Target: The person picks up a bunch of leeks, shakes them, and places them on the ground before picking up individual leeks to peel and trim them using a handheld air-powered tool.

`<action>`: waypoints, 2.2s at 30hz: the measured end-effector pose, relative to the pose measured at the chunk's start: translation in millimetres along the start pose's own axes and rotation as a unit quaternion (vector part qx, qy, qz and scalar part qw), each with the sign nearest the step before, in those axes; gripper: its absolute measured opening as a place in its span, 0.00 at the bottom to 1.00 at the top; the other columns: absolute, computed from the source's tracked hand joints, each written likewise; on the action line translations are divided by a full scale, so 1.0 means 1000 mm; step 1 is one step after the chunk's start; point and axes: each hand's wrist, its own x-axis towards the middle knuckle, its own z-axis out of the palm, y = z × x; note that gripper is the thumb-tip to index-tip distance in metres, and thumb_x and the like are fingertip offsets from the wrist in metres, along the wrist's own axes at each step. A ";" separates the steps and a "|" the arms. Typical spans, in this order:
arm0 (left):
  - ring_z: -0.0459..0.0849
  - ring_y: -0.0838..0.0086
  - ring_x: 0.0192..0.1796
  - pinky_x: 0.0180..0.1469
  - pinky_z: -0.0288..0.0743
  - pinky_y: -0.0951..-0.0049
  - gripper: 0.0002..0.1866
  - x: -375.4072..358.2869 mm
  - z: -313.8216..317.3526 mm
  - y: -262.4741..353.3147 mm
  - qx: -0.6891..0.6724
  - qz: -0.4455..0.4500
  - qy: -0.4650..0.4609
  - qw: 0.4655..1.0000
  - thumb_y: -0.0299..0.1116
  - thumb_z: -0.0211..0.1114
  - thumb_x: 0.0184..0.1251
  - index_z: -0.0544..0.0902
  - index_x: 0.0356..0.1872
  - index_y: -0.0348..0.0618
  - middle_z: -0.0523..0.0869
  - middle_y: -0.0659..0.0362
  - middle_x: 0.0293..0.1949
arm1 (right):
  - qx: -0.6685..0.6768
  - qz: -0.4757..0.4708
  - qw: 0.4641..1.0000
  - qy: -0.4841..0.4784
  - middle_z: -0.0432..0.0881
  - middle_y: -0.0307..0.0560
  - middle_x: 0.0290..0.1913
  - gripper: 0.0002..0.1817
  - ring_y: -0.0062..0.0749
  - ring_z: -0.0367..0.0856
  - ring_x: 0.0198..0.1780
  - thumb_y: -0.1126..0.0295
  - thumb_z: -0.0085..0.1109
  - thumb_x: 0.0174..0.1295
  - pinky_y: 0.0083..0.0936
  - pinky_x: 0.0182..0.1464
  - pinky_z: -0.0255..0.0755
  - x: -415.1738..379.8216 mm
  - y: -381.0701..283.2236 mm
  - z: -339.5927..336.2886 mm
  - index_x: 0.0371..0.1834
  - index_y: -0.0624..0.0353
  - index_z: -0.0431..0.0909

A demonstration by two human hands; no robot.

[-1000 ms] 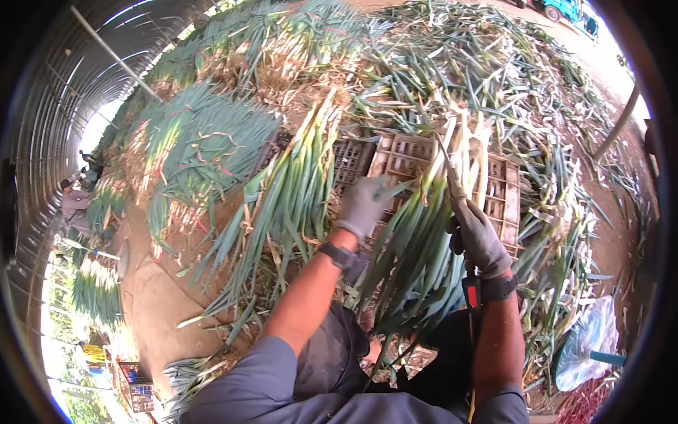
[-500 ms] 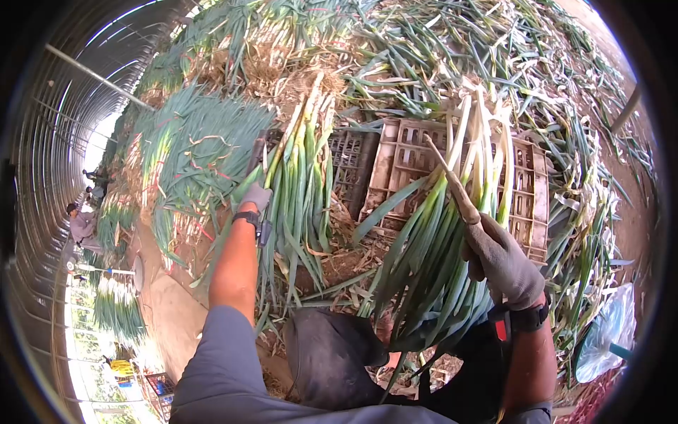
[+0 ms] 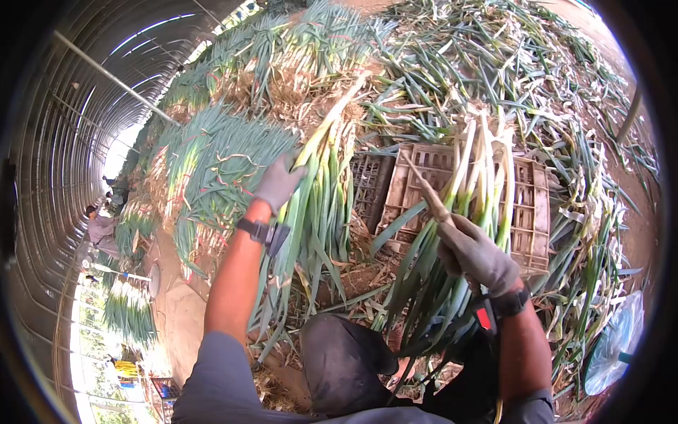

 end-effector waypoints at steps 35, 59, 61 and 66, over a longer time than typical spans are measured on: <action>0.87 0.48 0.60 0.62 0.80 0.59 0.37 -0.088 0.154 0.146 -0.055 -0.007 -0.185 0.981 0.40 0.73 0.65 0.73 0.76 0.48 0.88 0.41 0.58 | -0.165 0.053 0.979 0.105 0.80 0.46 0.28 0.41 0.35 0.81 0.25 0.31 0.44 0.74 0.36 0.30 0.78 0.040 0.026 -0.009 0.44 0.67 0.81; 0.86 0.67 0.55 0.62 0.76 0.67 0.34 -0.194 0.169 0.115 -0.254 0.002 -0.135 0.958 0.34 0.70 0.72 0.71 0.77 0.45 0.89 0.54 0.57 | -0.130 0.031 0.986 0.097 0.82 0.46 0.33 0.40 0.35 0.82 0.29 0.30 0.41 0.74 0.38 0.31 0.76 0.032 0.016 -0.006 0.57 0.59 0.80; 0.85 0.67 0.56 0.65 0.75 0.69 0.35 -0.185 0.146 0.136 -0.291 -0.016 -0.140 0.946 0.32 0.70 0.72 0.69 0.78 0.41 0.88 0.54 0.59 | -0.092 -0.005 0.988 0.127 0.78 0.42 0.31 0.39 0.31 0.77 0.28 0.30 0.45 0.73 0.33 0.27 0.73 0.027 0.016 -0.013 0.50 0.63 0.80; 0.84 0.68 0.62 0.67 0.77 0.68 0.41 -0.117 0.129 0.175 -0.371 0.004 -0.149 0.917 0.29 0.70 0.72 0.60 0.82 0.35 0.81 0.45 0.69 | 0.051 -0.008 0.983 0.175 0.78 0.40 0.30 0.32 0.26 0.76 0.25 0.37 0.50 0.74 0.27 0.26 0.72 0.017 0.017 -0.047 0.52 0.60 0.78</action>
